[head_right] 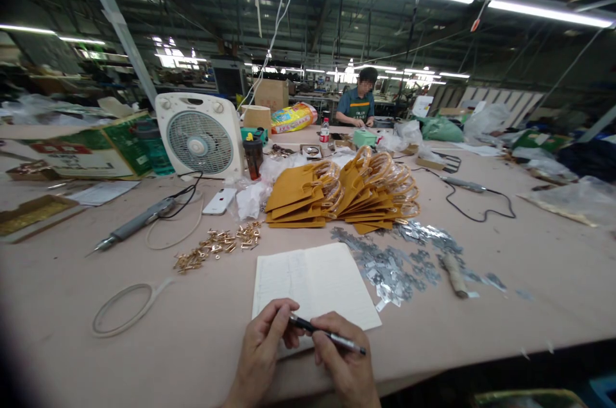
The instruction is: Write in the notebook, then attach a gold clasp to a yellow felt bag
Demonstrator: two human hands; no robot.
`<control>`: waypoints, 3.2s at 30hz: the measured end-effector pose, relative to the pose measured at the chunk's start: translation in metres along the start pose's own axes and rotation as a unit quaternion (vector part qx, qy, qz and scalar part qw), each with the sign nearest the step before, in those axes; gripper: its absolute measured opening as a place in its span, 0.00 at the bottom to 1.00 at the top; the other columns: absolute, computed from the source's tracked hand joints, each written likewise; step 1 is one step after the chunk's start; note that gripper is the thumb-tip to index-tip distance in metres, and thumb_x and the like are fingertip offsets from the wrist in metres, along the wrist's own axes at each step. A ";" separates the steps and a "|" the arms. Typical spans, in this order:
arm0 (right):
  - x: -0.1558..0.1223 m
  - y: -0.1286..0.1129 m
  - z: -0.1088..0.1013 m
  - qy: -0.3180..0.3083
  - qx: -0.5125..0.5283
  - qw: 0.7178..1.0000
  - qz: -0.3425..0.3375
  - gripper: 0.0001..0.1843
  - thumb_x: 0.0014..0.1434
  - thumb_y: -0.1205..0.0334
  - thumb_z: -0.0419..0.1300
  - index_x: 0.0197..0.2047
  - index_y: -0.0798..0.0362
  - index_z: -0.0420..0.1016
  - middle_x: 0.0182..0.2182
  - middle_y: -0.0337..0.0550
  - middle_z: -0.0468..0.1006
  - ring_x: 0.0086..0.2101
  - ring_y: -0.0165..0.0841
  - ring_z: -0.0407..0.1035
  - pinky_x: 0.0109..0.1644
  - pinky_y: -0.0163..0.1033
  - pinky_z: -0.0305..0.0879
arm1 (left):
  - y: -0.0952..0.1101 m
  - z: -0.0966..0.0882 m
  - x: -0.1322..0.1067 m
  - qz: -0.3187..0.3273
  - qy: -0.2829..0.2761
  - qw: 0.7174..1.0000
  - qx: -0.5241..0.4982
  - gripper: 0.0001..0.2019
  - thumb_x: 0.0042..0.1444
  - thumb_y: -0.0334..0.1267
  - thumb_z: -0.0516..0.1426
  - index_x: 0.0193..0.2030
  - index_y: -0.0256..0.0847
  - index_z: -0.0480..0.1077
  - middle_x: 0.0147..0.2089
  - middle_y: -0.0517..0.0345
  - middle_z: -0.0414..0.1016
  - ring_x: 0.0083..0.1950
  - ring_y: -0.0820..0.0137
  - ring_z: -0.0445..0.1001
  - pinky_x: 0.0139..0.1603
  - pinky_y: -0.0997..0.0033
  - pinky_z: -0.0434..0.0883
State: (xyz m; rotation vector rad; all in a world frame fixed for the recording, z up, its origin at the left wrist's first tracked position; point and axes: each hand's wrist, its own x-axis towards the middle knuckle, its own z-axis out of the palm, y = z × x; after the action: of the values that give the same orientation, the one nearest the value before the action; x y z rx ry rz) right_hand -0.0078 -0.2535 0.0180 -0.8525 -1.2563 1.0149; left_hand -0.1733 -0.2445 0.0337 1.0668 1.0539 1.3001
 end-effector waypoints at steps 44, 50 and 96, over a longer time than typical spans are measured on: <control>0.003 0.000 0.006 -0.150 -0.162 0.975 -0.025 0.13 0.70 0.55 0.59 0.51 0.47 0.83 0.36 0.44 0.83 0.35 0.37 0.77 0.43 0.37 0.74 | -0.005 0.001 0.001 0.037 0.035 0.997 0.065 0.30 0.66 0.66 0.50 0.34 0.40 0.73 0.22 0.62 0.62 0.25 0.72 0.61 0.27 0.74 0.60; -0.006 0.011 0.006 0.011 -0.124 0.992 0.000 0.16 0.67 0.48 0.64 0.48 0.50 0.82 0.28 0.40 0.77 0.27 0.33 0.71 0.32 0.33 0.69 | 0.001 0.002 -0.009 0.065 0.041 0.997 -0.013 0.29 0.69 0.63 0.48 0.55 0.38 0.73 0.31 0.59 0.70 0.27 0.73 0.63 0.29 0.74 0.63; 0.022 0.046 -0.068 0.061 -0.515 0.845 -0.127 0.10 0.72 0.58 0.56 0.50 0.49 0.76 0.52 0.53 0.78 0.56 0.48 0.70 0.62 0.59 0.68 | -0.042 -0.059 -0.010 -0.010 0.128 0.989 -0.070 0.41 0.53 0.49 0.67 0.71 0.40 0.58 0.69 0.40 0.71 0.71 0.51 0.69 0.73 0.51 0.64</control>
State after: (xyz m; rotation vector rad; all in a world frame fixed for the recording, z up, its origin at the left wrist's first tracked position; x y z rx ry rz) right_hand 0.0536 -0.2150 -0.0260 -1.4695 -1.7500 -0.0221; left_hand -0.2223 -0.2544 -0.0196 0.7964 1.1414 1.5008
